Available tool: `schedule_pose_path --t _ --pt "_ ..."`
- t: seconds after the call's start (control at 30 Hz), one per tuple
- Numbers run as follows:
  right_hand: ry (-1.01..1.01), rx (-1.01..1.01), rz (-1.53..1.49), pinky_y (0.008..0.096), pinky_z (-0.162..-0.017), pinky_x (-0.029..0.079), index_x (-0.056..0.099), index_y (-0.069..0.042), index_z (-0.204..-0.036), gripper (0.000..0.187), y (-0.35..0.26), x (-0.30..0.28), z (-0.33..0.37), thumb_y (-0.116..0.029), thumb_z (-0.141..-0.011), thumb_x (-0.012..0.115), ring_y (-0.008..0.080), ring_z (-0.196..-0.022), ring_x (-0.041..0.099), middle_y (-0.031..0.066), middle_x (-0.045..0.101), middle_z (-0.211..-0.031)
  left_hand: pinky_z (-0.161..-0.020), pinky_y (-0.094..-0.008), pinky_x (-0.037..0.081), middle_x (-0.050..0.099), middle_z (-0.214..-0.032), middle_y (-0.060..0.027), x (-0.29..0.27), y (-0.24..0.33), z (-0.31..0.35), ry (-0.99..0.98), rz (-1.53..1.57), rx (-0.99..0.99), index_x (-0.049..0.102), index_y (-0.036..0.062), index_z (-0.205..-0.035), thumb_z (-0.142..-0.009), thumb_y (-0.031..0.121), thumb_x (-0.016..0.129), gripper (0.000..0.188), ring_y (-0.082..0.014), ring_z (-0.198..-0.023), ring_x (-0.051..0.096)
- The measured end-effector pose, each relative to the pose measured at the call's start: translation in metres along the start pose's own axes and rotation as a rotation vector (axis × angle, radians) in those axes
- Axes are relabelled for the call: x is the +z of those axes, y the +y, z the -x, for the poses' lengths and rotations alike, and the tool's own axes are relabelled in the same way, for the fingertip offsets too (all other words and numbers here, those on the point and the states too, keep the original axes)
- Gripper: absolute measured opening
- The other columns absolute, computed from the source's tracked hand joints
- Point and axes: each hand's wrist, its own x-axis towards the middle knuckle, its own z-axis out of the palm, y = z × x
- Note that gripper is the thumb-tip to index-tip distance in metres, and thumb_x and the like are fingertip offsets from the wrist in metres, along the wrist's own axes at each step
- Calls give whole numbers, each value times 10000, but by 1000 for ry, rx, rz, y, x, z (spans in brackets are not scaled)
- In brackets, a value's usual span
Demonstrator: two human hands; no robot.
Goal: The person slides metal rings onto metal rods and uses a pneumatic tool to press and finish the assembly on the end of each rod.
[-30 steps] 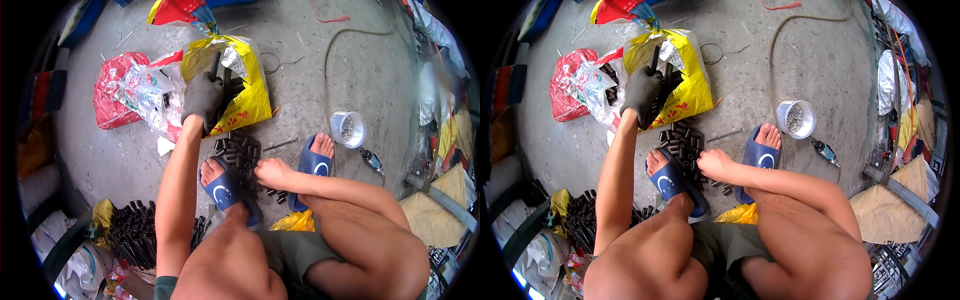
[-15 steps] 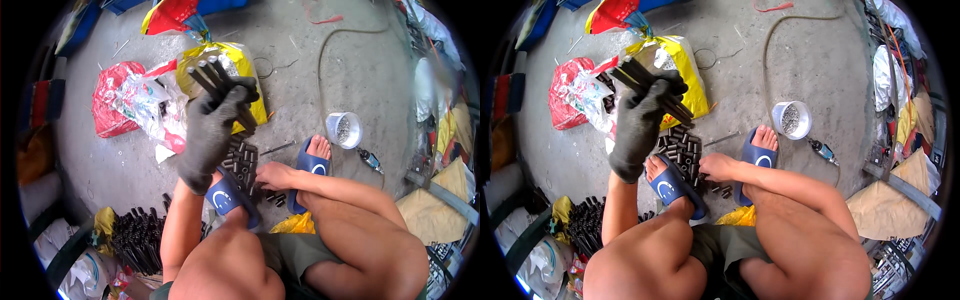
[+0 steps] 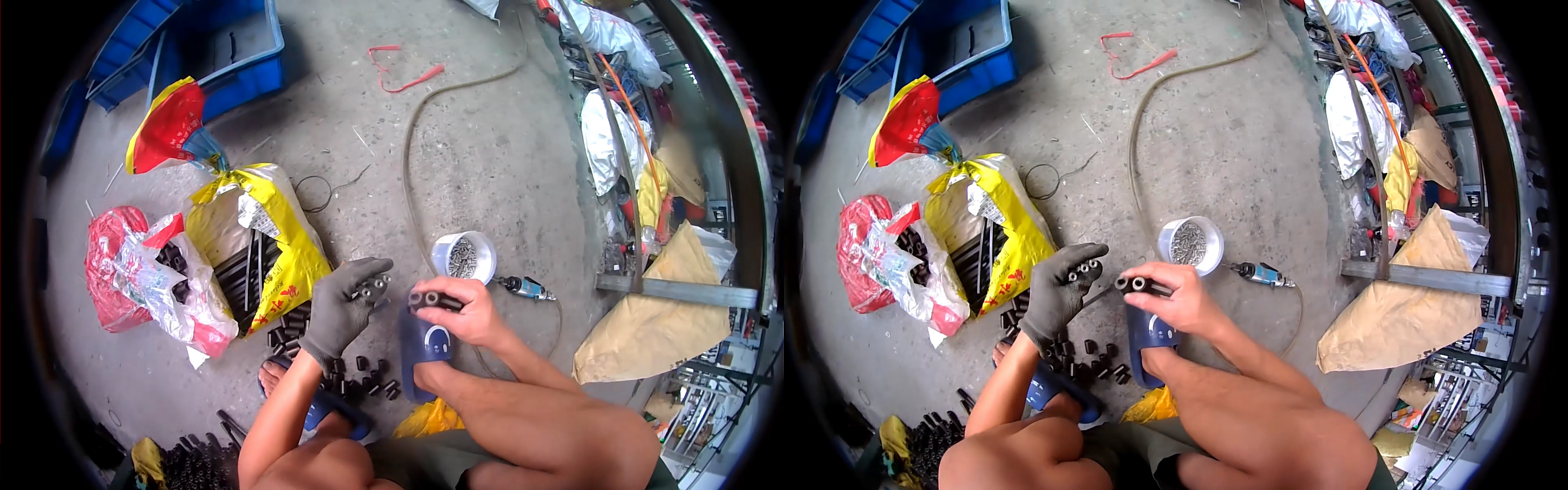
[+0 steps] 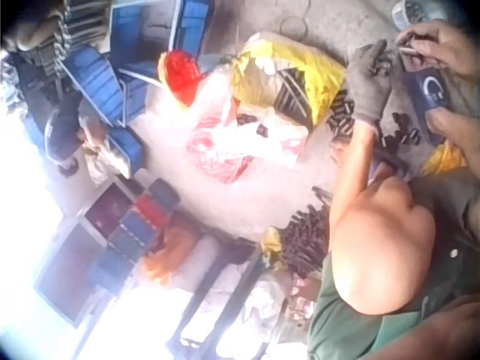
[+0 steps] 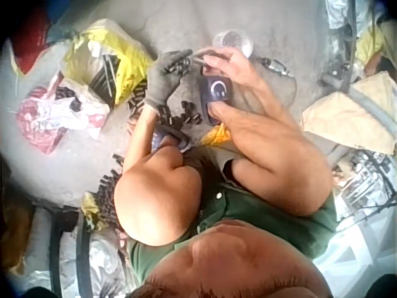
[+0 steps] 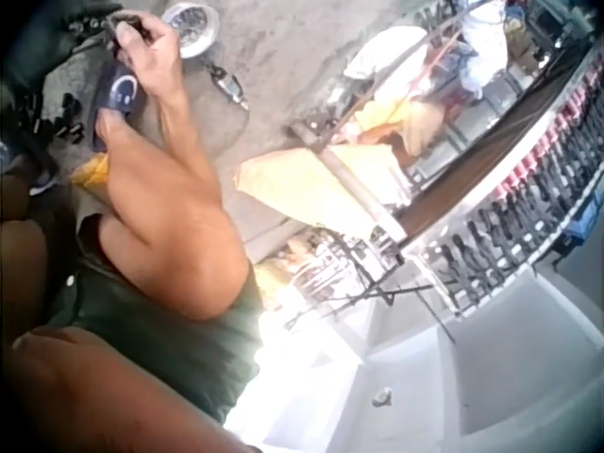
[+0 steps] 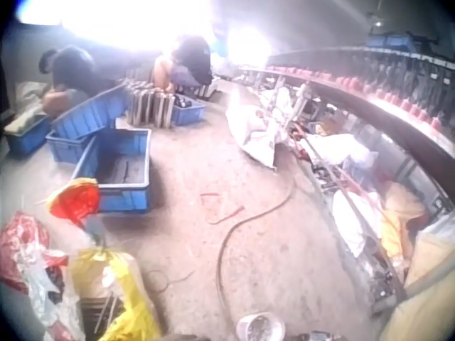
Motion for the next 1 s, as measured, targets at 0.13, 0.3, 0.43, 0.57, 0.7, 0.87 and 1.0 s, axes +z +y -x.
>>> schedule_pose_path --t 0.13,0.3,0.43,0.57,0.7,0.87,1.0 --pt "-17 186 -343 302 -916 575 655 33 -1332 351 -4 -15 4 -94 -1006 679 155 -1015 710 97 743 -1130 -904 -358 561 719 -1183 -170 4 13 -4 -54 -115 66 776 83 -1210 -843 13 783 374 -309 -1060 711" --pt "-60 409 -458 255 -869 571 668 20 -1323 341 -33 -23 -7 -149 -1027 661 108 -1017 694 64 753 -1061 -850 -367 568 745 -1105 -167 7 12 -3 -94 -172 92 769 55 -1204 -827 24 809 380 -296 -984 726" --pt "-56 454 -432 238 -754 564 702 17 -1258 299 -37 -15 -15 -162 -1018 689 100 -915 713 49 753 -985 -825 -375 586 755 -1087 -169 12 1 0 -41 -154 138 770 67 -1192 -811 -13 762 389 -325 -947 742" --pt "-2 349 -255 240 -688 547 731 17 -1170 252 -51 -14 -24 -172 -1003 717 100 -823 718 50 746 -901 -829 -378 596 762 -1097 -179 8 6 -4 -64 -115 99 768 65 -1189 -819 -1 760 376 -325 -954 756" --pt "-29 175 5 259 -684 536 745 18 -1091 216 -57 -17 -38 -147 -953 764 88 -758 684 45 732 -831 -817 -376 598 770 -1067 -172 9 3 -11 -97 -140 121 766 65 -1190 -838 16 748 356 -320 -926 761" --pt "-10 -30 92 278 -696 499 783 -22 -1071 218 -50 -25 -41 -120 -880 820 99 -801 631 40 708 -888 -822 -379 595 769 -1072 -174 7 -1 -9 -77 -128 100 764 61 -1190 -843 23 746 350 -323 -933 760" --pt "41 -199 156 265 -679 467 805 -46 -1055 290 -56 -25 -43 -111 -787 894 102 -827 598 36 658 -937 -834 -387 590 767 -1070 -166 3 3 -7 -78 -122 125 757 58 -1193 -842 24 744 353 -333 -942 754"
